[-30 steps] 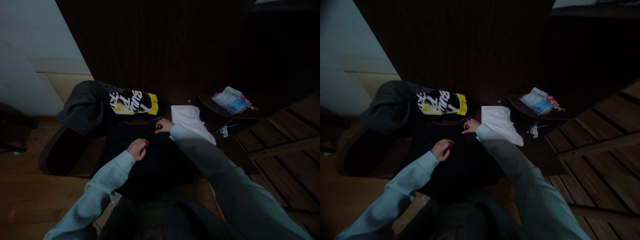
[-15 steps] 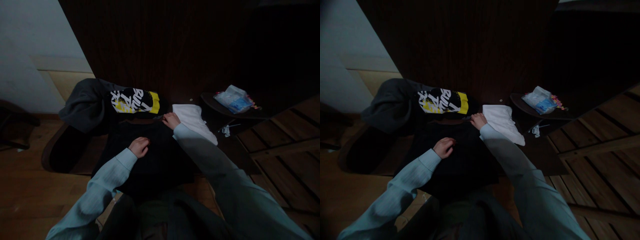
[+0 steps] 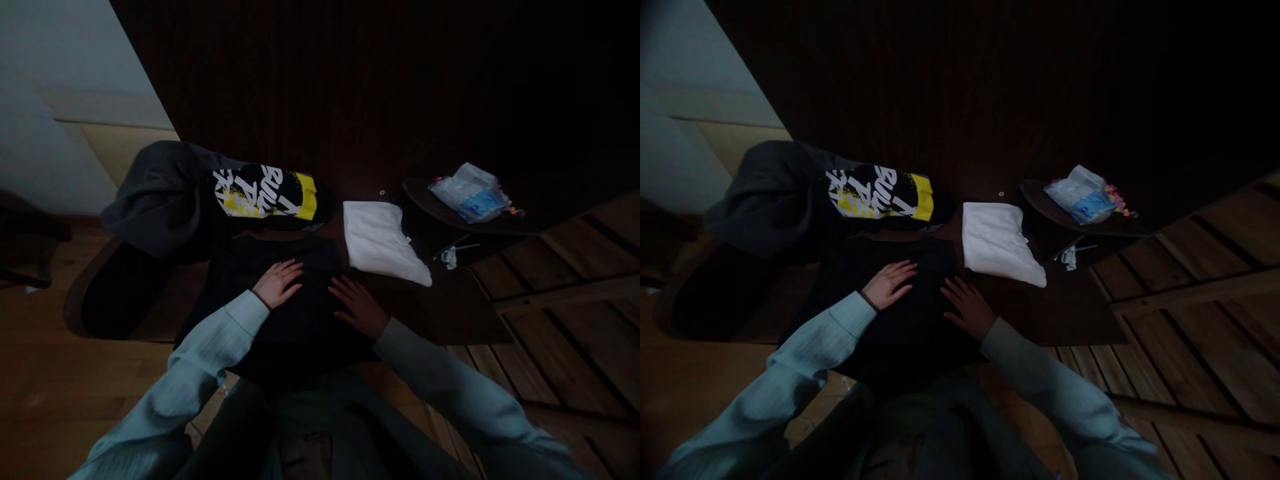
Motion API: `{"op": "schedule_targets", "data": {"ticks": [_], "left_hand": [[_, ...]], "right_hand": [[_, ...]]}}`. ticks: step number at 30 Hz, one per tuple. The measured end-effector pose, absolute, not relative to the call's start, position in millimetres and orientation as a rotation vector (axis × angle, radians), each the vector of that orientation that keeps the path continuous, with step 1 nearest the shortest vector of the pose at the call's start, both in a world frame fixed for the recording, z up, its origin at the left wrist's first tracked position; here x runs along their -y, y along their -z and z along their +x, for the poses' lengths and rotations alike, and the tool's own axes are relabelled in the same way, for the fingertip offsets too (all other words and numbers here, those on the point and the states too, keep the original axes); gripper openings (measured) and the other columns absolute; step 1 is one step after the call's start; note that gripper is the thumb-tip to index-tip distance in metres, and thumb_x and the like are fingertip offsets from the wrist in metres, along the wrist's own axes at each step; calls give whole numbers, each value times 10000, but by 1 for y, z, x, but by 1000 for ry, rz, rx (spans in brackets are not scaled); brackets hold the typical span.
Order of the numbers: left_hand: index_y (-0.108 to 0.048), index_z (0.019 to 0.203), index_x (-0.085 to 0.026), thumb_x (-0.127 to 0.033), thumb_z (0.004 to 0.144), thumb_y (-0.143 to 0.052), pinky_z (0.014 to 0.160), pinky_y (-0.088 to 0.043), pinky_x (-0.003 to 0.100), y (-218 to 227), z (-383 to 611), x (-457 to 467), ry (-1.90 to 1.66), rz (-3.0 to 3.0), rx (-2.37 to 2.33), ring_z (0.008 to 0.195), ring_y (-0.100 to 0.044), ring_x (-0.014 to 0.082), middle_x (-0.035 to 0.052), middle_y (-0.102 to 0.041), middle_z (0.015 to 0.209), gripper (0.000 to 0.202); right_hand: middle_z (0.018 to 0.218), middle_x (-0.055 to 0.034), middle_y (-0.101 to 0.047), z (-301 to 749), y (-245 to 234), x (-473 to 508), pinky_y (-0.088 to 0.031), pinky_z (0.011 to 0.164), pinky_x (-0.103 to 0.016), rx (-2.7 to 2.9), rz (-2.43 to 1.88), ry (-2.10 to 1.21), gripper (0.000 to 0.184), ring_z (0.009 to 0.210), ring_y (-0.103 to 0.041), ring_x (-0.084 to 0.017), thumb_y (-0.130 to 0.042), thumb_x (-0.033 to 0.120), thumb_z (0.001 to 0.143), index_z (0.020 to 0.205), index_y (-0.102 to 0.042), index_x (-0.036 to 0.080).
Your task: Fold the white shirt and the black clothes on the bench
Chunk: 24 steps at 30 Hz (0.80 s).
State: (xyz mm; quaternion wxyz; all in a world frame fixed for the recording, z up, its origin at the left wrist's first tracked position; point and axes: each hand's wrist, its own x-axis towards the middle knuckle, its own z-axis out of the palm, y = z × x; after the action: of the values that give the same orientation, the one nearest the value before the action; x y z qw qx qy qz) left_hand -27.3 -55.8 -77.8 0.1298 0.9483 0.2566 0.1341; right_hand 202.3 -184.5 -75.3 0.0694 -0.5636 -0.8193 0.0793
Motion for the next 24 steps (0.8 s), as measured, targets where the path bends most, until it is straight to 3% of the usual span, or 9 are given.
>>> {"op": "schedule_targets", "data": {"ticks": [3,6,10,13,17,20,24], "left_hand": [[-502,1147,-170,-383,853,-346,970,-311,448,77,-25,59,-371,2777,-741,1215,-356,236,82,-458,1287,395],[-515,1130,-170,-377,853,-344,983,-298,446,72,-27,59,-442,2798,-778,1224,-342,237,91,-449,1291,386],[-529,1091,-172,-360,834,-361,955,-360,370,54,-56,46,-592,2714,-1042,1160,-419,211,93,-484,1243,361],[-553,1018,-181,-320,809,-374,886,-419,324,35,-93,29,-584,2557,-1518,1008,-530,194,79,-585,1065,308],[-557,980,-166,-440,750,-454,744,-474,339,18,-131,18,-161,2179,-2141,905,-582,253,117,-614,973,372],[-547,982,-141,-569,705,-460,711,-479,369,21,-140,16,167,2010,-2209,905,-587,302,160,-616,983,517],[-555,890,-137,-528,678,-515,704,-479,337,39,-143,10,122,2132,-2104,885,-597,289,172,-607,978,447]], "right_hand": [[1370,-86,-334,209,77,177,-304,978,-475,2424,-1636,-301,459,1288,-216,-249,-461,411,804,1214,-444,206],[1304,-110,-413,218,70,159,-336,966,-438,2266,-1613,-308,347,1235,-326,-238,-489,394,791,1064,-549,189],[1104,-92,-560,227,51,132,-442,841,-338,2018,-1792,-332,287,948,-563,-174,-490,292,793,1053,-531,180],[984,-79,-608,228,36,113,-449,754,-273,1935,-2042,-323,307,789,-594,-146,-506,253,776,1063,-524,145],[856,-57,-650,220,28,92,-429,723,-255,1960,-2318,-401,311,837,-595,-174,-485,371,785,999,-570,162],[900,-78,-654,210,29,80,-431,697,-260,1983,-2416,-478,377,872,-596,-196,-449,474,781,943,-599,169],[1006,-127,-627,201,33,75,-449,662,-291,2060,-2489,-457,426,916,-588,-243,-487,515,732,922,-615,156]]}}
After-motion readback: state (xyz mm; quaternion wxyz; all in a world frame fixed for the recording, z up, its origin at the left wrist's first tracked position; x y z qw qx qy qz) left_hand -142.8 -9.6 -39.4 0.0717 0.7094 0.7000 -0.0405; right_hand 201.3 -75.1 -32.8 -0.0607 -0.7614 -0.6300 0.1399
